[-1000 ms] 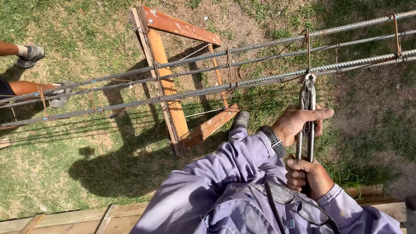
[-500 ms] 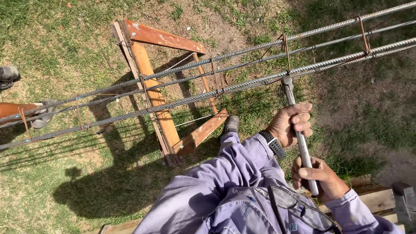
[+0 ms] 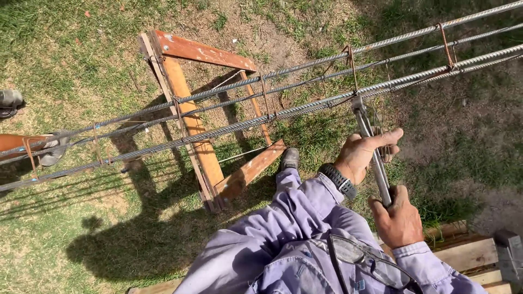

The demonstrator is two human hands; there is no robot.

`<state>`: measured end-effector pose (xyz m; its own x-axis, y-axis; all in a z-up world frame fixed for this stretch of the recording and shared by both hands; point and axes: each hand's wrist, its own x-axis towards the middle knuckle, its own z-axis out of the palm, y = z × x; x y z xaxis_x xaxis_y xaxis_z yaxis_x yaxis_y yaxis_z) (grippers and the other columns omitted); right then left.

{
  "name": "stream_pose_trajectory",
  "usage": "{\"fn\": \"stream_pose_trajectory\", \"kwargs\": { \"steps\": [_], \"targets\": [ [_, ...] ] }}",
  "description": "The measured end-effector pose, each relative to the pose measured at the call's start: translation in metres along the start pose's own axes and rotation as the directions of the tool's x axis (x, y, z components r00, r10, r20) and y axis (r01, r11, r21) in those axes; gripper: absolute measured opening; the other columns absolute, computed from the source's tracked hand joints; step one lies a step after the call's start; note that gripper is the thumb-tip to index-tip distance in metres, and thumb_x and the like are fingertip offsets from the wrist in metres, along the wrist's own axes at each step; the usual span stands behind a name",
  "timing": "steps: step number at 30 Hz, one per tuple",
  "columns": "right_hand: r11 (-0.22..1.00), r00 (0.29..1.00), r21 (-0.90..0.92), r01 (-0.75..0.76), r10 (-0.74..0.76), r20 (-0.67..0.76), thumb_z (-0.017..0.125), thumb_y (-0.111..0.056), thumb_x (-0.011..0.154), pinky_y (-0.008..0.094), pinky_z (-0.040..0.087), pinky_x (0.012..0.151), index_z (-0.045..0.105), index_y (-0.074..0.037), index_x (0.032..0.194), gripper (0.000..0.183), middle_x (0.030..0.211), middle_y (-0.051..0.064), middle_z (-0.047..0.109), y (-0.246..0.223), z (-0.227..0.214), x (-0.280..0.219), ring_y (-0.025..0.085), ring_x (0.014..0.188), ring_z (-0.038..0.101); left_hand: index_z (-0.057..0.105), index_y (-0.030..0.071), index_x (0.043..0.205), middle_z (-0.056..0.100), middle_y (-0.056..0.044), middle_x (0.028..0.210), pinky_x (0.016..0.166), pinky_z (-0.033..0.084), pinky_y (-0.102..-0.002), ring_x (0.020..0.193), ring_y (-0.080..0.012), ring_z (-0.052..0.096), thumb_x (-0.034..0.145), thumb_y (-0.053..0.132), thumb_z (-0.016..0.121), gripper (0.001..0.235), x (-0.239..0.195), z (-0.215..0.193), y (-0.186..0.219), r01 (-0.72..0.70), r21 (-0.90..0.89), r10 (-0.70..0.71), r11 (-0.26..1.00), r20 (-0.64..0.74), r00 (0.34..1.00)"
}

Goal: The person uses a rebar tying tool to twist and secure wire ties around the intersections of a rebar grid. They repeatedly position the tool, rotate the handle to tighten the wire, and move along the structure to tie multiple points.

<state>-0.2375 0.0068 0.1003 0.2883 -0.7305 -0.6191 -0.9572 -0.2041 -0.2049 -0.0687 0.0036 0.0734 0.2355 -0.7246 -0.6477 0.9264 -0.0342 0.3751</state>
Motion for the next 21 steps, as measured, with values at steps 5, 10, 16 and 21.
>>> {"fn": "stream_pose_trajectory", "kwargs": {
  "steps": [5,10,16,21],
  "targets": [
    [0.973,1.0,0.229,0.019,-0.018,-0.008,0.074,-0.036,0.077,0.046,0.043,0.062,0.055,-0.005,0.102,0.044,0.082,0.016,0.065,-0.001,-0.018,-0.001,0.036,0.071,0.057,0.045,0.022,0.059,0.037,0.01,0.048,0.042,0.036,-0.022,0.042,-0.0052,0.034,0.075,0.028,0.076,0.036,0.007,0.005,0.001,0.038,-0.208,-0.017,0.977,0.104,0.994],
    [0.461,0.813,0.823,-0.331,-0.304,0.497,0.078,0.005,0.074,0.046,0.055,0.052,0.048,-0.009,0.072,0.033,0.065,0.023,0.068,0.014,-0.027,0.01,0.038,0.054,0.068,0.045,0.019,0.075,0.037,0.01,0.06,0.055,0.038,-0.022,0.051,-0.0038,0.035,0.09,0.018,0.069,0.028,0.005,-0.021,-0.009,0.353,-0.536,0.165,0.767,0.696,0.699],
    [0.609,0.934,0.793,-0.021,-0.272,0.233,0.074,-0.017,0.09,0.052,0.06,0.056,0.06,0.007,0.074,0.032,0.07,0.032,0.07,0.009,-0.038,0.005,0.041,0.065,0.072,0.065,0.01,0.103,0.072,-0.012,0.098,0.088,0.059,-0.041,0.091,-0.023,0.072,0.093,0.028,0.077,0.024,-0.008,-0.032,-0.013,-0.21,-0.088,0.225,0.974,0.24,0.944],
    [0.543,0.916,0.835,-0.095,-0.281,0.286,0.075,-0.018,0.091,0.044,0.056,0.066,0.059,0.003,0.075,0.031,0.069,0.017,0.06,0.009,-0.045,-0.028,0.032,0.068,0.064,0.055,-0.001,0.127,0.06,-0.027,0.122,0.099,0.051,-0.048,0.111,-0.0314,0.062,0.093,0.056,0.067,0.067,-0.018,-0.042,-0.033,-0.079,0.474,0.166,0.877,-0.144,0.976]
  ]
}}
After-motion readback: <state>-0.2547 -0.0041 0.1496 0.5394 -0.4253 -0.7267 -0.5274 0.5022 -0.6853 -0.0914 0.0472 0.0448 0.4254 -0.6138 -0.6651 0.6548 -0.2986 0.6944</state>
